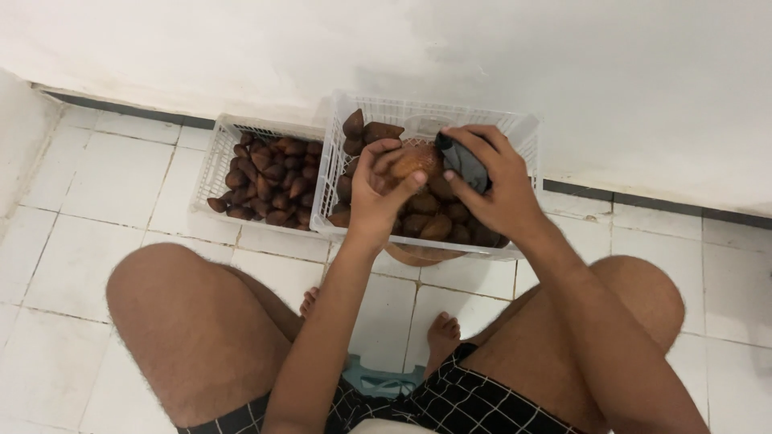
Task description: The person sits on a tiled floor and cleans brown nuts using a gray cloth. They pick up individual nuts from a white plastic basket, rub them with the cloth, and place them into a second basket. The process is repeated continuously.
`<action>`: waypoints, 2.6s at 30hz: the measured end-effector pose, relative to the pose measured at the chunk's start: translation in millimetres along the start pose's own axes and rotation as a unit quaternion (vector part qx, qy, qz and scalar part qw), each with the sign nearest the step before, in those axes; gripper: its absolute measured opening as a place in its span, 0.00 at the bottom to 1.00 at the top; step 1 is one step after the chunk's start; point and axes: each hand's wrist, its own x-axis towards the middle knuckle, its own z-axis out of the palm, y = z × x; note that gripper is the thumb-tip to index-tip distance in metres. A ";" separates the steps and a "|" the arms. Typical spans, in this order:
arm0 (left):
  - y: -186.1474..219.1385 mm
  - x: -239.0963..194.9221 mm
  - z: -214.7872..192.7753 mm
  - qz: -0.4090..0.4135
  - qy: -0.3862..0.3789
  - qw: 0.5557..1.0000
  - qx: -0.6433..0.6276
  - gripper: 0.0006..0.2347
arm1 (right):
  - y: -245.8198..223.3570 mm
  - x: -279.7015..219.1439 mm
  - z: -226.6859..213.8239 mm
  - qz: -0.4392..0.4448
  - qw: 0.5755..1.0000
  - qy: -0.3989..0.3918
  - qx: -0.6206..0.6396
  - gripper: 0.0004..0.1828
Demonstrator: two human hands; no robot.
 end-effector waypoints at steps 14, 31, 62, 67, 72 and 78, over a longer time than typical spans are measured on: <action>-5.5 2.1 10.5 0.004 -0.010 1.000 -0.016 0.16 | 8.2 -5.8 6.5 -0.065 0.984 0.003 -0.163 0.31; 11.4 -7.5 3.0 0.063 -0.070 0.964 0.250 0.22 | 19.1 -24.1 7.1 -0.166 0.949 -0.016 -0.269 0.25; -5.8 -6.5 6.6 -0.145 -0.054 0.980 -0.121 0.20 | 0.7 -12.4 -10.9 -0.118 0.964 0.087 -0.220 0.23; -1.7 -5.9 4.7 -0.126 -0.066 0.986 -0.087 0.21 | 1.3 -13.1 -21.8 0.033 0.989 0.053 -0.134 0.25; 17.0 -12.0 15.0 -0.041 -0.087 0.994 0.050 0.24 | -25.4 -8.6 -9.0 0.249 0.962 0.005 0.112 0.29; 14.7 -16.5 19.3 -0.002 -0.016 0.983 0.184 0.20 | -13.7 -15.0 2.7 0.157 0.968 -0.089 0.175 0.36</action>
